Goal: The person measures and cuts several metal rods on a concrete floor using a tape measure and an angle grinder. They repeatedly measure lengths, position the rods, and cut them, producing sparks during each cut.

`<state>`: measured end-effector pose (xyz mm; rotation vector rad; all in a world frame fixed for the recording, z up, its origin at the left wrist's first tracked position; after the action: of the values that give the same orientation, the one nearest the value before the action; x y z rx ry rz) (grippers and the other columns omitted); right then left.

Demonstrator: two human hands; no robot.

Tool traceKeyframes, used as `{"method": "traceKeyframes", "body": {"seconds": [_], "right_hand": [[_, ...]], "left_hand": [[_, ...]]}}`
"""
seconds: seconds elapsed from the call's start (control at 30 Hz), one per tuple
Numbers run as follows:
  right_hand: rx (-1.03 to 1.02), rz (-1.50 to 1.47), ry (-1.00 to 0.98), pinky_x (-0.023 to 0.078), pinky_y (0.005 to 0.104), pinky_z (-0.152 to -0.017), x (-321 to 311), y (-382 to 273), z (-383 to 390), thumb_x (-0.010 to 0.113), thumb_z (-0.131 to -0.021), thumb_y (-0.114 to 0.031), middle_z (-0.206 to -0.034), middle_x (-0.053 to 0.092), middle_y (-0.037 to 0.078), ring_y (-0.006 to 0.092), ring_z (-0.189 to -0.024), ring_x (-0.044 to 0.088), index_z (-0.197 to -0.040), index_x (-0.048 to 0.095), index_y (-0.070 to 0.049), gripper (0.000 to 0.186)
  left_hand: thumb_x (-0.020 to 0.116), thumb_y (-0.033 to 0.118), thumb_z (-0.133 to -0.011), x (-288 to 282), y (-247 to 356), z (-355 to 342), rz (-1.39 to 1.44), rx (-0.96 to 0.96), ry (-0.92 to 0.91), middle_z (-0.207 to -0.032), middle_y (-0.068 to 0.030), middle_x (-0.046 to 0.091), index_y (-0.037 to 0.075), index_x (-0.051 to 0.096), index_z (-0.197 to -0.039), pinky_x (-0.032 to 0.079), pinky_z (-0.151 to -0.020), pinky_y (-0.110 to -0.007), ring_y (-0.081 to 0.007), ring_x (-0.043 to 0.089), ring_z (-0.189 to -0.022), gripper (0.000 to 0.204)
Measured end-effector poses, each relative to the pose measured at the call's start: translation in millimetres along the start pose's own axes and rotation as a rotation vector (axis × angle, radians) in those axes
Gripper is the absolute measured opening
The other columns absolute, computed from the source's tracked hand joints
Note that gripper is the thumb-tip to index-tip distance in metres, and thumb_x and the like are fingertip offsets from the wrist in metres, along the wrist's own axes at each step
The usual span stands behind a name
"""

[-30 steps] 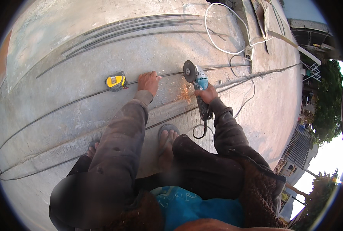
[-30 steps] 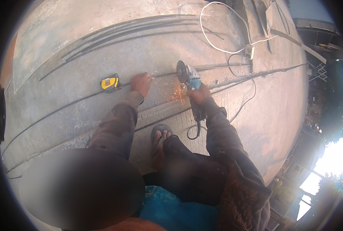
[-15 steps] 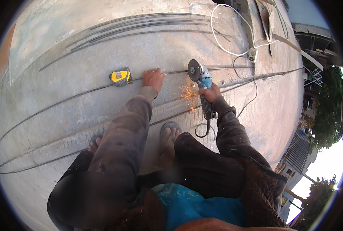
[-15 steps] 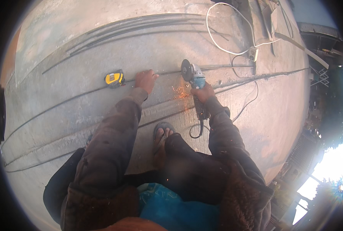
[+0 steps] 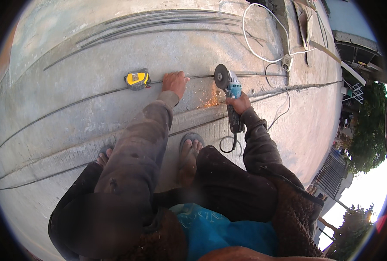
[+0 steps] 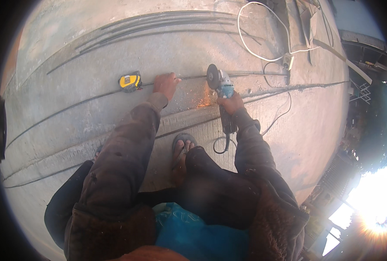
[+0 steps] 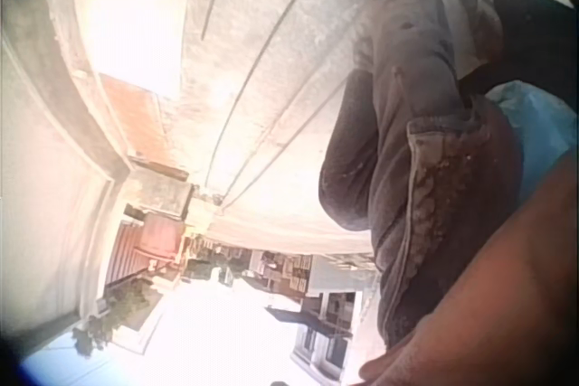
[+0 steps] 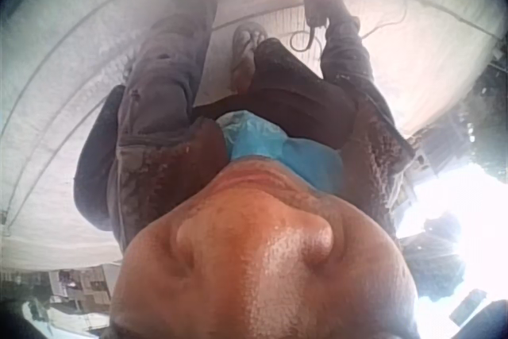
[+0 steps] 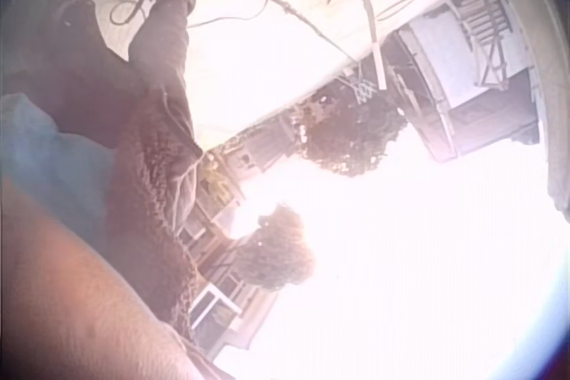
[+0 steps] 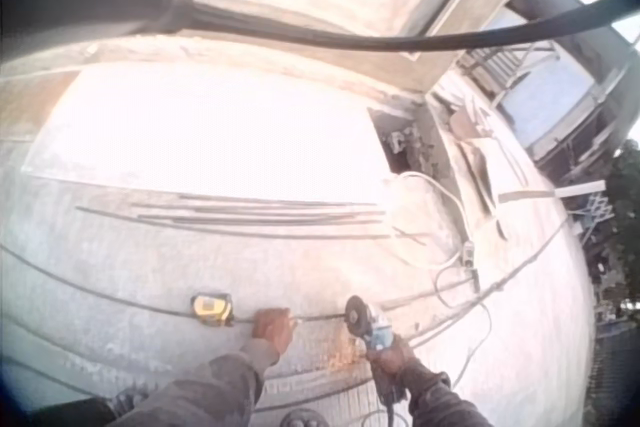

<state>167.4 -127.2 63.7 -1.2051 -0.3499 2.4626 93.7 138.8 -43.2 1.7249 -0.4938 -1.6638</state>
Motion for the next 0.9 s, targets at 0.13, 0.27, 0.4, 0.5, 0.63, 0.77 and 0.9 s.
{"method": "traceKeyframes", "body": {"seconds": [0.13,0.27,0.4,0.5,0.63,0.77,0.9], "right_hand": [[-0.017,-0.019,-0.021,0.051,0.0369,-0.076,-3.8,-19.2,5.7,0.074,-0.063,-0.024,-0.093,0.069,0.014,0.0252,-0.085,0.066,-0.107,0.064,0.000,0.051],[-0.022,-0.041,0.011,0.051,0.0365,-0.076,-8.1,-22.6,5.7,0.074,-0.063,-0.024,-0.092,0.068,0.014,0.0244,-0.084,0.065,-0.105,0.064,0.000,0.049],[-0.014,0.000,0.017,0.051,0.0366,-0.076,-6.8,-24.2,0.2,0.074,-0.063,-0.024,-0.092,0.069,0.014,0.0246,-0.084,0.065,-0.104,0.065,0.001,0.048],[0.000,0.048,-0.007,0.051,0.0369,-0.076,-6.5,-24.0,-4.1,0.074,-0.063,-0.024,-0.092,0.069,0.014,0.0248,-0.084,0.066,-0.104,0.065,0.001,0.048],[0.034,-0.002,-0.013,0.052,0.0364,-0.074,-6.2,-23.9,3.1,0.074,-0.064,-0.023,-0.091,0.069,0.014,0.0243,-0.081,0.067,-0.105,0.065,0.000,0.048],[0.030,0.027,-0.012,0.052,0.0366,-0.074,-5.9,-18.2,3.1,0.075,-0.064,-0.023,-0.091,0.069,0.014,0.0244,-0.081,0.067,-0.105,0.065,0.000,0.048],[0.038,0.048,-0.009,0.052,0.0365,-0.074,-5.9,-19.7,5.8,0.075,-0.064,-0.023,-0.092,0.069,0.014,0.0242,-0.082,0.067,-0.106,0.065,0.000,0.049]], "left_hand": [[0.056,0.035,-0.092,0.9,-3.5,-0.1,-0.010,-0.005,-0.012,-0.083,-0.0148,0.066,0.004,0.061,-0.085,0.042,-0.078,-0.047,-0.0335,0.062,-0.084,0.031],[0.058,0.033,-0.093,-12.5,10.1,-4.1,-0.032,-0.074,-0.172,-0.094,-0.0122,0.068,0.006,0.063,-0.094,0.041,-0.087,-0.044,-0.0280,0.063,-0.096,0.028],[0.057,0.033,-0.093,-12.0,10.7,-0.9,-0.055,-0.070,-0.142,-0.095,-0.0119,0.068,0.006,0.064,-0.095,0.041,-0.088,-0.044,-0.0278,0.063,-0.098,0.028],[0.056,0.034,-0.093,-9.2,7.9,-0.4,-0.059,-0.059,-0.119,-0.093,-0.0123,0.068,0.006,0.063,-0.094,0.041,-0.087,-0.045,-0.0288,0.063,-0.096,0.029],[0.055,0.036,-0.093,-7.0,3.2,-0.2,-0.037,-0.027,-0.062,-0.087,-0.0138,0.068,0.005,0.063,-0.091,0.042,-0.083,-0.047,-0.0313,0.063,-0.090,0.031],[0.055,0.036,-0.093,-1.9,-0.4,-3.6,-0.030,-0.033,-0.101,-0.087,-0.0144,0.068,0.006,0.062,-0.091,0.043,-0.080,-0.047,-0.0321,0.063,-0.089,0.031],[0.055,0.035,-0.092,0.0,-1.8,-0.3,0.002,0.000,-0.031,-0.084,-0.0148,0.066,0.006,0.061,-0.089,0.042,-0.079,-0.048,-0.0336,0.063,-0.087,0.030]]}}
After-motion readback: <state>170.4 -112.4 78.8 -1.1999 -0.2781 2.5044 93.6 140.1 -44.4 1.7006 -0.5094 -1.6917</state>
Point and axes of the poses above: each hand's wrist, its own z-axis away from the middle knuckle, its own x-axis out of the palm, y = z × x, the point moved 1 cm from there along -z, towards the middle knuckle
